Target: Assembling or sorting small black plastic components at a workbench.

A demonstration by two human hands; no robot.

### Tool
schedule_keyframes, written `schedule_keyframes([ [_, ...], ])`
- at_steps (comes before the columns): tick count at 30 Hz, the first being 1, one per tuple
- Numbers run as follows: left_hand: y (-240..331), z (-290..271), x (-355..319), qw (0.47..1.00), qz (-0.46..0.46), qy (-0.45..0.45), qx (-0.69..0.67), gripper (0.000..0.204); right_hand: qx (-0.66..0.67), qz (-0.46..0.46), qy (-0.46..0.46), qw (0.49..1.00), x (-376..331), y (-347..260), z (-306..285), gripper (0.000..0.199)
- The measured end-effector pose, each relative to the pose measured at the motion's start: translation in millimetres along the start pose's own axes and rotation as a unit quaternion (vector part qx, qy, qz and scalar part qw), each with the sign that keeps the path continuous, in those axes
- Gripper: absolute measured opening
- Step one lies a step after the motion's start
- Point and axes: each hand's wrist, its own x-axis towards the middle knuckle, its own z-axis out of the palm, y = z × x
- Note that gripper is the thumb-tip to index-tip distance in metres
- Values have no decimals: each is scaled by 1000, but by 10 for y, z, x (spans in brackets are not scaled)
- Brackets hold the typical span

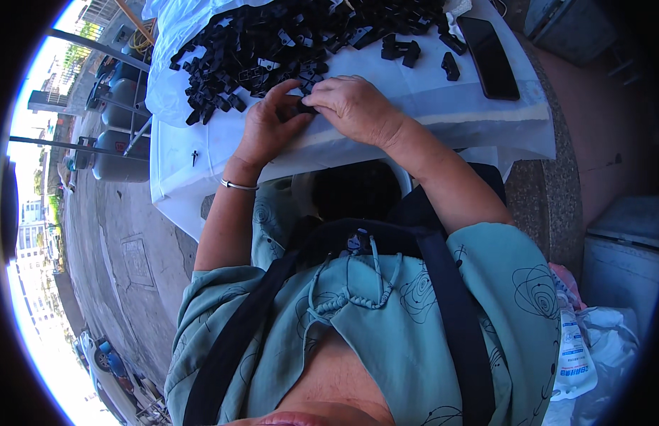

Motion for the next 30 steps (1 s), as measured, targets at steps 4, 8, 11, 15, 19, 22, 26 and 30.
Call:
schedule_keyframes([
  [4,104,-37,-33,999,28,12,14,48,-109,-9,-26,994,-121,-45,3,20],
  [8,9,-70,19,996,66,59,30,35,-77,-22,-14,997,-141,0,16,19],
  [11,-23,-36,153,980,141,71,120,30,61,-9,-23,998,-174,-4,-164,22],
  [15,135,66,202,972,102,56,206,29,-358,239,134,893,-141,341,-610,28],
  [19,120,137,182,972,69,59,217,30,-436,297,45,848,-165,487,-554,28],
  [22,82,129,200,967,96,73,223,30,-354,202,60,911,-201,435,-473,26],
  [26,142,104,232,956,138,77,245,30,-227,126,144,955,-222,338,-455,22],
  [30,190,39,133,984,57,-7,169,29,-106,17,151,983,-194,199,-486,19],
])
